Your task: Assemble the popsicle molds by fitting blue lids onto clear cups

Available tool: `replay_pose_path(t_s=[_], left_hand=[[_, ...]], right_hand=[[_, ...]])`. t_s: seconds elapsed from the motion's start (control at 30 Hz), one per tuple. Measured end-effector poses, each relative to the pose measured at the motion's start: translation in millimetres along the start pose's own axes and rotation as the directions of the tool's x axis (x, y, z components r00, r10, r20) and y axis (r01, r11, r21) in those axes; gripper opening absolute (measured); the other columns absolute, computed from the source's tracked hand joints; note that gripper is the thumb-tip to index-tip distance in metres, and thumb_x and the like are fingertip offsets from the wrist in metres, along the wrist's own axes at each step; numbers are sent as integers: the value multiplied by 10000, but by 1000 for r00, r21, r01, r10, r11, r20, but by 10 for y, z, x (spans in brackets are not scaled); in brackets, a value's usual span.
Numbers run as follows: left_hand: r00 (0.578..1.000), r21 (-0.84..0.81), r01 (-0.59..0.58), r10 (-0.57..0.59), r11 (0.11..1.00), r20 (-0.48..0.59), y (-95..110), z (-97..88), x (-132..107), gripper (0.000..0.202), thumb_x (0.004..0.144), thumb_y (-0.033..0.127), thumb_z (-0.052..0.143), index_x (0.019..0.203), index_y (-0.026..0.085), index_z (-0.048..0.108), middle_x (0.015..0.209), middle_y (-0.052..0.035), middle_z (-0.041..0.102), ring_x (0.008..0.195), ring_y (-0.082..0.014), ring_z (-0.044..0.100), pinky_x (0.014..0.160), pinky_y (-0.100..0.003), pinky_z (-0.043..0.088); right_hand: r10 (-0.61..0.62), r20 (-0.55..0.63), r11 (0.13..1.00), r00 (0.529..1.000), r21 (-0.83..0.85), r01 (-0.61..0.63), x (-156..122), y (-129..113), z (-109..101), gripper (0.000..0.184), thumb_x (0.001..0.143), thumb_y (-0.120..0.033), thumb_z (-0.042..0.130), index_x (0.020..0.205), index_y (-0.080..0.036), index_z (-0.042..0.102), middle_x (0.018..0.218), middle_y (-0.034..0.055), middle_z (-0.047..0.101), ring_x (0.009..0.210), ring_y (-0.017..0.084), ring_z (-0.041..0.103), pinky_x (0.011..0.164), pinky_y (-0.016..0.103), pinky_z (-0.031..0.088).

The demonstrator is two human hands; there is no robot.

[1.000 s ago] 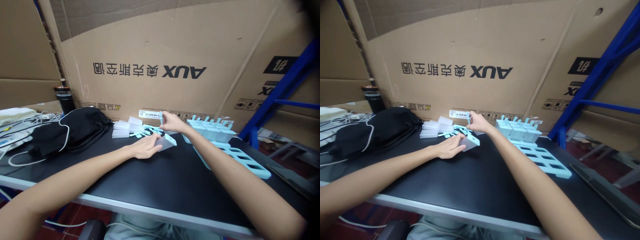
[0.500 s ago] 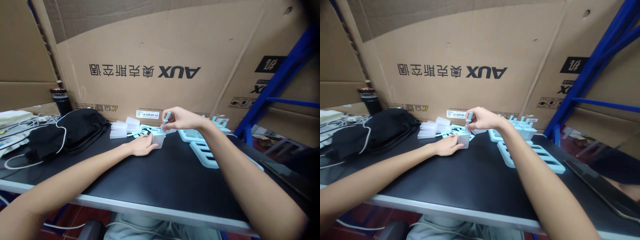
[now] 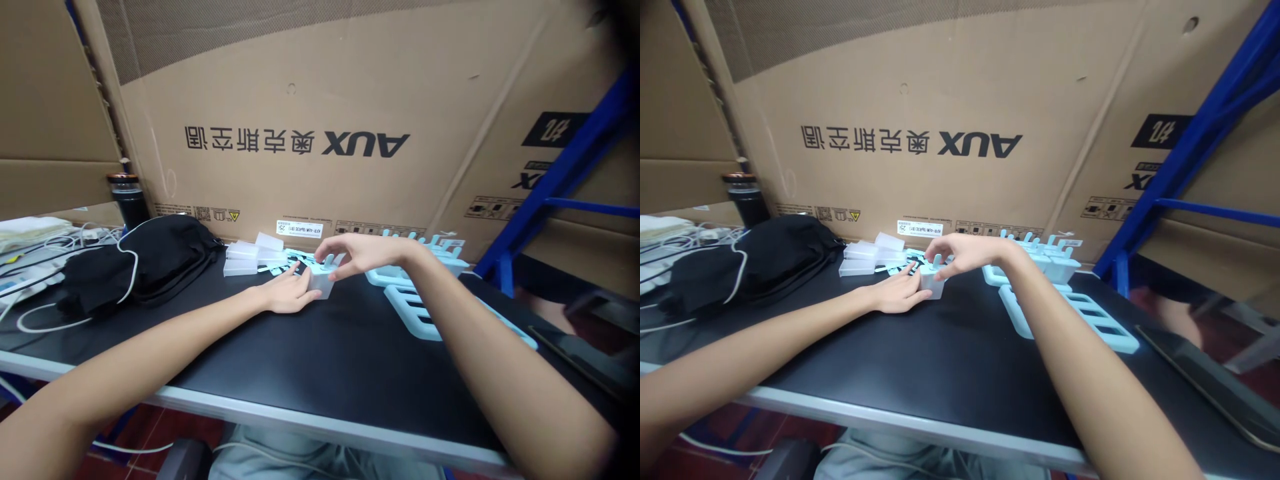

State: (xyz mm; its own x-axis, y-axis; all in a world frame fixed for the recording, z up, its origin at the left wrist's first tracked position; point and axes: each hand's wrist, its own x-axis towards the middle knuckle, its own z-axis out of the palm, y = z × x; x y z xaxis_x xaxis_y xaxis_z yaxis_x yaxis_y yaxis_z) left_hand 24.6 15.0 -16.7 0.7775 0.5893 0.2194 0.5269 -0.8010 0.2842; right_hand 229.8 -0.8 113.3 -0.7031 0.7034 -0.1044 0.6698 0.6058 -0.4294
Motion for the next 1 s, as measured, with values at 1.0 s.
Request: replay_pose_path(t_s=[1.0], left_hand=[[997,-9,33,-34,999,-64,82,-84,-49,437,960,507,318,1198,149,399,738,-27,669,986,-291,658,1153,-491,136]], right_hand=[[175,-376,852,910,-406,-332,1007,774,461,248,742,-161,565,950,-189,698,957,92,713,886,224,650,702,263,426]])
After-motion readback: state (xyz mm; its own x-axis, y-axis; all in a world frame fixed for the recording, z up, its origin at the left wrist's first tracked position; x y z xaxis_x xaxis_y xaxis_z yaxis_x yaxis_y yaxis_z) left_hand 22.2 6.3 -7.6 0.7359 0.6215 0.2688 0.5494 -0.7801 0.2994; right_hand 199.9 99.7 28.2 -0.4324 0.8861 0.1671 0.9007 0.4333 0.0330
